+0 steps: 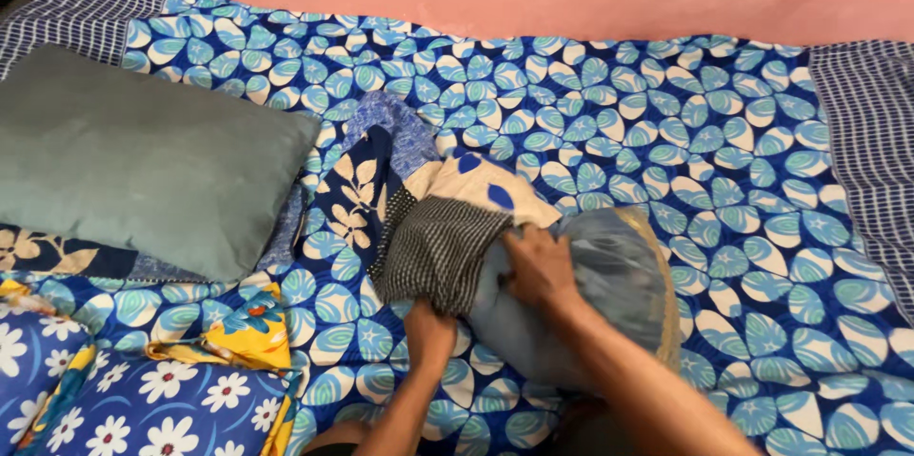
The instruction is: The person puts a pillow inside a pillowcase by turning the case inside out, pulling it over the pillow, and smoothing the surface.
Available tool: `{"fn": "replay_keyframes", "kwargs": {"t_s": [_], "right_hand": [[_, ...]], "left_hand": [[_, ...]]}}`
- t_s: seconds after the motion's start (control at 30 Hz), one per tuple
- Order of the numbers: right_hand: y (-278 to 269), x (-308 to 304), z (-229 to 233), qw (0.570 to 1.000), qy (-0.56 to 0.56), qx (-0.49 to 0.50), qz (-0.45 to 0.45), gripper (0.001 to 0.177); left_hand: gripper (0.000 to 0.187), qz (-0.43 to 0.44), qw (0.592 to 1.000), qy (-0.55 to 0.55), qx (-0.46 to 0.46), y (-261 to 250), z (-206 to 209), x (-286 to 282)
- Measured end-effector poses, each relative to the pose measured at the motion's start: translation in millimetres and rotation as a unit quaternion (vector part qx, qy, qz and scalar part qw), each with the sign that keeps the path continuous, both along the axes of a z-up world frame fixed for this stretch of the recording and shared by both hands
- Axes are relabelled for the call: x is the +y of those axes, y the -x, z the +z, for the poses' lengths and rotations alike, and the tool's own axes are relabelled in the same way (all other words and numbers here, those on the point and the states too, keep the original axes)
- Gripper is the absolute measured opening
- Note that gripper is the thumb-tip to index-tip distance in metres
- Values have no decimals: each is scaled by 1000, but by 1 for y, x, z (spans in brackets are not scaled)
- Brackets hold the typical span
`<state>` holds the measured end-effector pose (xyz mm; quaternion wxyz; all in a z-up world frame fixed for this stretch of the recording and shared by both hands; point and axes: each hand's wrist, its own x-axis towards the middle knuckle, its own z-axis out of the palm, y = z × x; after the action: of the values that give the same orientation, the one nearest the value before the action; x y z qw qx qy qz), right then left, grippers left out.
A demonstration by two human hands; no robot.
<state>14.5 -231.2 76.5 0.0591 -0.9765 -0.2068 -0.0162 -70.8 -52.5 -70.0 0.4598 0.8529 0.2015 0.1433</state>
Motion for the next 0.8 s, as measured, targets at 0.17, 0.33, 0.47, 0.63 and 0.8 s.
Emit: {"fn": "replay_keyframes", "kwargs": {"t_s": [0.17, 0.33, 0.47, 0.63, 0.8], "right_hand": [[-32, -19, 58, 946, -313, -63, -57, 72], [-23, -23, 83, 871, -451, -78, -179, 70], [-29, 3, 54, 921, -324, -65, -208, 80], [-60, 28, 25, 980, -146, 45, -124, 100], [-87, -20, -13, 921, -386, 4, -62, 29]], "left_hand": [[20, -22, 976, -44, -214, -52, 139, 19], [16, -81, 942, -71, -318, -72, 206, 35], [18, -96, 980, -118, -131, -75, 143, 30], [24, -17, 993, -92, 67, -56, 67, 49], [52, 31, 983, -136, -121, -38, 80, 66]]}}
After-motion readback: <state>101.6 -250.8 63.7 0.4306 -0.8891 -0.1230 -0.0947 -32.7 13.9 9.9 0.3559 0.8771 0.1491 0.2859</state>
